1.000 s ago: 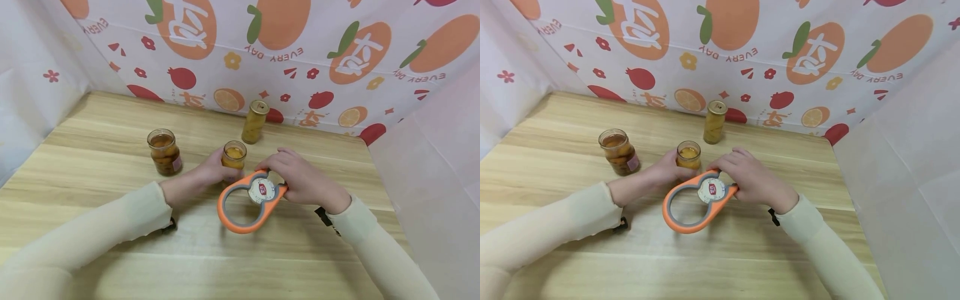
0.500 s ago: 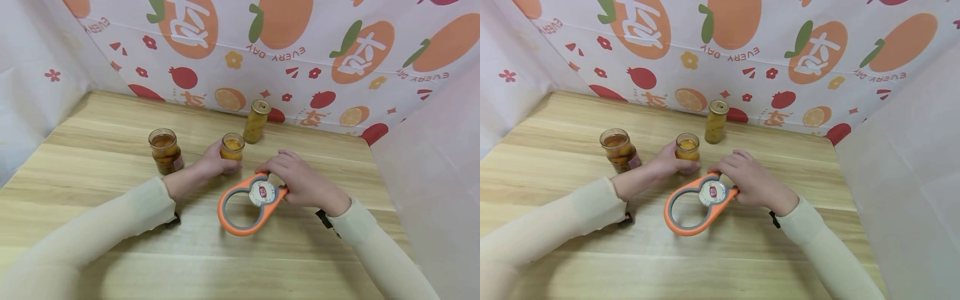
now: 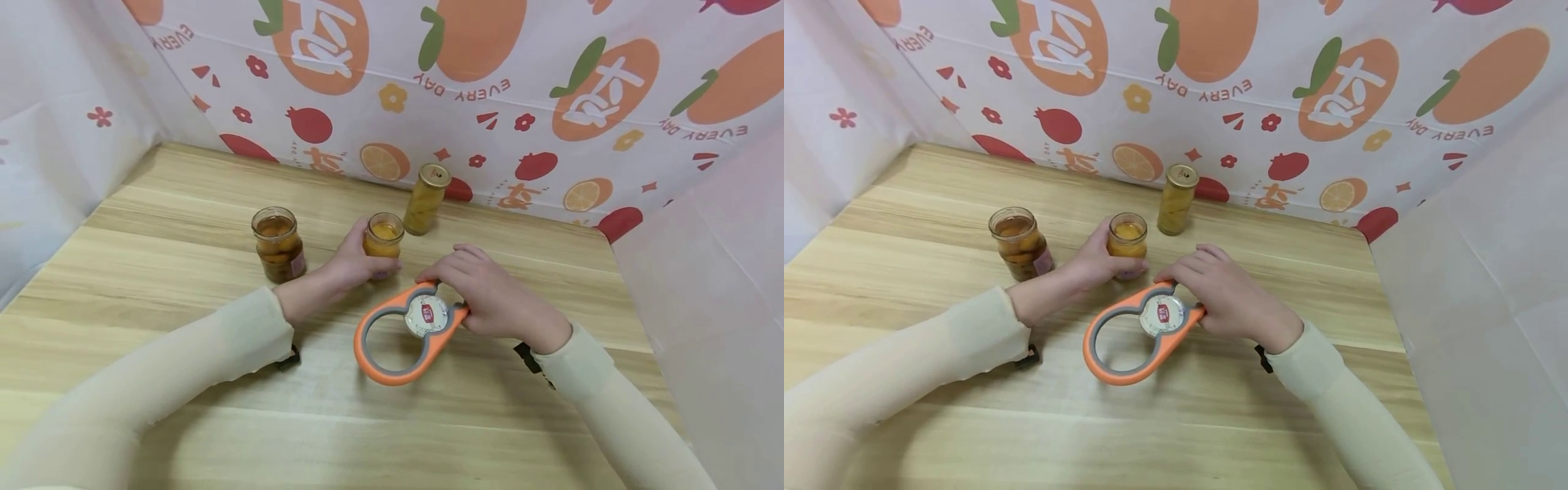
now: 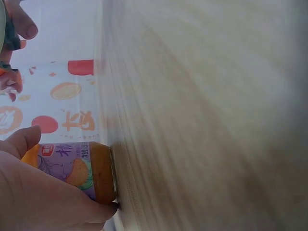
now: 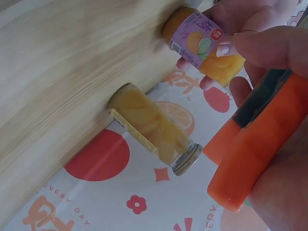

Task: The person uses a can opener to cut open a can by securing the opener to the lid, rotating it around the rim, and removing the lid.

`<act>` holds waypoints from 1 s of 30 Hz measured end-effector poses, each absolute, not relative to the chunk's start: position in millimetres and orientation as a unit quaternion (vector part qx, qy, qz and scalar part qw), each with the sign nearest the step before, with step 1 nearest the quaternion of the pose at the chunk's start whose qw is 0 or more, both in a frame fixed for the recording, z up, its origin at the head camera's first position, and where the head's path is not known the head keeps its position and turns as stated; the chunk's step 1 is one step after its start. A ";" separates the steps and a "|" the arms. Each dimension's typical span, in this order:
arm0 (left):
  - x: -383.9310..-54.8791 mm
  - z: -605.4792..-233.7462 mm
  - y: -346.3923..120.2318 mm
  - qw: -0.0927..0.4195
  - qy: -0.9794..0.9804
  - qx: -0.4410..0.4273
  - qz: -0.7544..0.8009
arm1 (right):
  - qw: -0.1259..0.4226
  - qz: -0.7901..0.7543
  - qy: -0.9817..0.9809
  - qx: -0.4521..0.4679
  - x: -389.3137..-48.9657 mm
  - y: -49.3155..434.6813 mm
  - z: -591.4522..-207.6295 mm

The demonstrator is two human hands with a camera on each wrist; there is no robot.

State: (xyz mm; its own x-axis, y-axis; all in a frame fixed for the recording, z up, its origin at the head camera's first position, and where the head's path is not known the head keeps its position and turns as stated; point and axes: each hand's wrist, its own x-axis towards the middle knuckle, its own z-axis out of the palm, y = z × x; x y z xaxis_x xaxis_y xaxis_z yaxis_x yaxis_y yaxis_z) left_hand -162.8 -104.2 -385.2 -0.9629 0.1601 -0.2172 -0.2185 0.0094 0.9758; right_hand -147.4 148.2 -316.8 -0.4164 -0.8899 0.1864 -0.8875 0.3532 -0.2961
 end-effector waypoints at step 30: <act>-84.9 -357.5 -119.1 0.159 0.744 -0.059 0.646 | -0.004 -0.186 0.829 -0.528 -145.0 148.6 -315.9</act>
State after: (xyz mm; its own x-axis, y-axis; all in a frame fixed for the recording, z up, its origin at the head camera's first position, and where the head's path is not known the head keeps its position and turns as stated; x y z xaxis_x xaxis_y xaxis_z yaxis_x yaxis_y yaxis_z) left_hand -84.9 -119.1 -357.5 -0.9425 0.1171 -0.3129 -0.2935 0.1573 0.9429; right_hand -145.0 148.6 -315.9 -0.4434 -0.8732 0.2023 -0.8758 0.3741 -0.3049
